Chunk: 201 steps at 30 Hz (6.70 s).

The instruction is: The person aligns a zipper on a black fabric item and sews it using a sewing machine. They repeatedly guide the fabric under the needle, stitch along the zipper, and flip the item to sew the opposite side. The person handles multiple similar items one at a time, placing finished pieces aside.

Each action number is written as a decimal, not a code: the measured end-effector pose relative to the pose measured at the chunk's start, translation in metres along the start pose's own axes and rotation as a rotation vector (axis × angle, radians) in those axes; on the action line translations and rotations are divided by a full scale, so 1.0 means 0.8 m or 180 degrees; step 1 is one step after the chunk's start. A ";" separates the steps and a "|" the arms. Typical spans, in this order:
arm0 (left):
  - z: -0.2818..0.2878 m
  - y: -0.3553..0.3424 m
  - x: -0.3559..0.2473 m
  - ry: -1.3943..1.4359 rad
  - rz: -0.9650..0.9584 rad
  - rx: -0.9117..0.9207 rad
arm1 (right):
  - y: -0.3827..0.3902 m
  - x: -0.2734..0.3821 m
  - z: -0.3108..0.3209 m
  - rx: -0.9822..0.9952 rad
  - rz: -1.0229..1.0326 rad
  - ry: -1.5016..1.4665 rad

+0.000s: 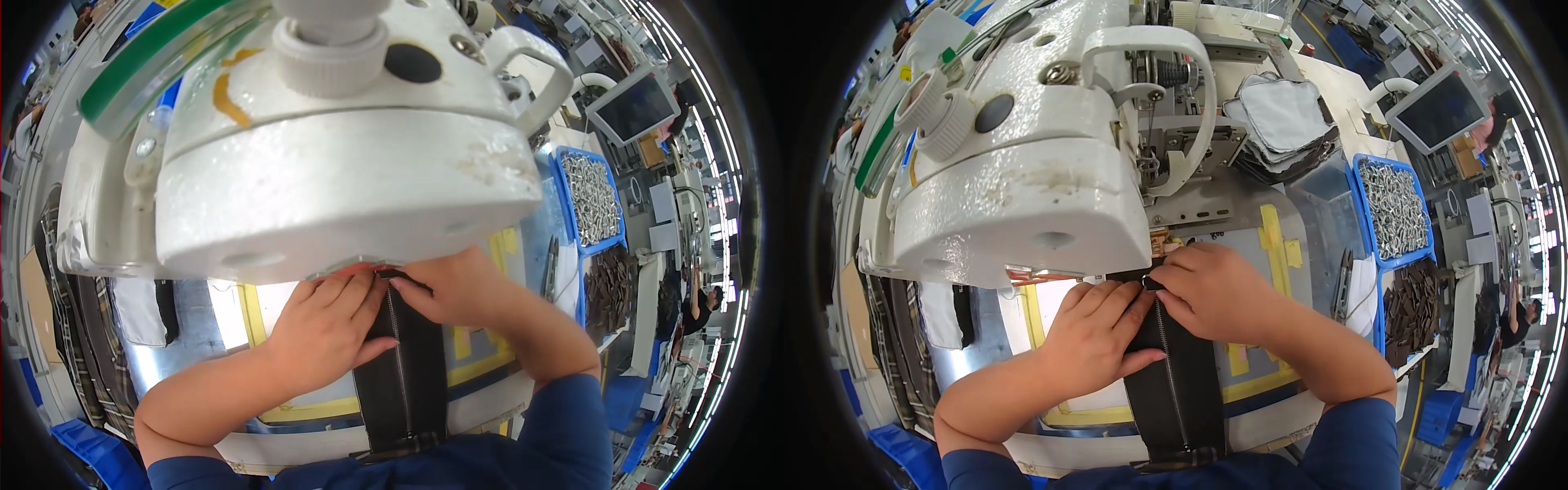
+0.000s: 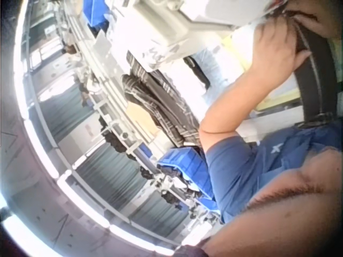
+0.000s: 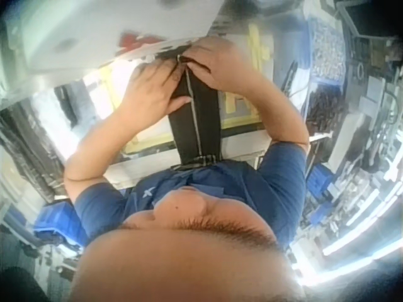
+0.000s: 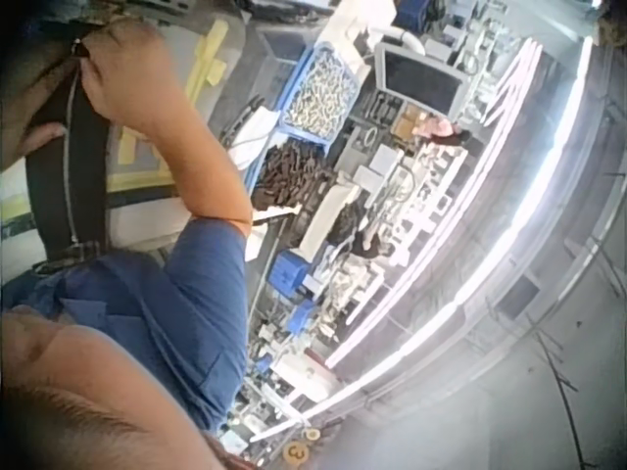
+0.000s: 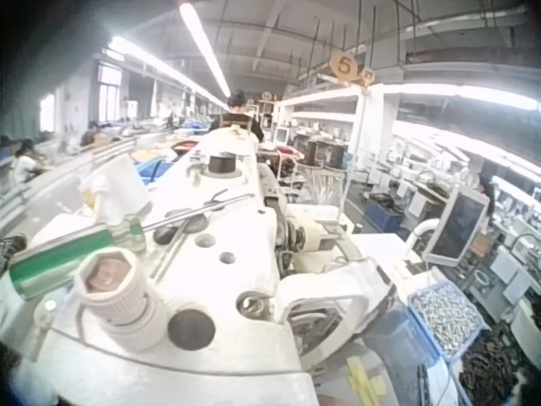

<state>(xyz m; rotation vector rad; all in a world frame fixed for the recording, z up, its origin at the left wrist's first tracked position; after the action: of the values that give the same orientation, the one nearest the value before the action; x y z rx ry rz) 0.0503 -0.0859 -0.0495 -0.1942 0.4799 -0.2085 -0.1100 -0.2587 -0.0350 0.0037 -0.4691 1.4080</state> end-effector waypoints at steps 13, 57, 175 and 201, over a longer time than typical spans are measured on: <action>0.004 -0.005 -0.002 -0.0175 -0.0018 0.0149 | -0.041 -0.021 -0.007 0.0420 -0.0187 0.0142; 0.011 -0.008 0.017 0.0918 0.0365 -0.0021 | 0.002 0.009 -0.005 0.0261 -0.0056 0.0655; 0.094 0.047 0.003 -0.0592 0.1272 0.0162 | -0.006 0.058 -0.030 0.0523 -0.0241 0.1097; 0.052 0.020 0.003 0.0536 0.0234 -0.1352 | -0.006 0.041 0.022 0.0928 -0.1110 -0.1948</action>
<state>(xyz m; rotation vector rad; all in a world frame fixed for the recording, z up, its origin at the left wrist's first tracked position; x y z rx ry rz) 0.0748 -0.0658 -0.0179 -0.5764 0.6952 -0.0482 -0.1079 -0.2338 -0.0075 0.7364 -0.7200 1.1005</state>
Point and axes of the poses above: each hand's wrist, its own y-axis away from the middle knuckle, its own z-axis out of the back of the hand, x = y × z, the point moved 1 cm from there along -y, towards the middle knuckle, and after that the axes turned 9 degrees about y, right-handed, at the moved point
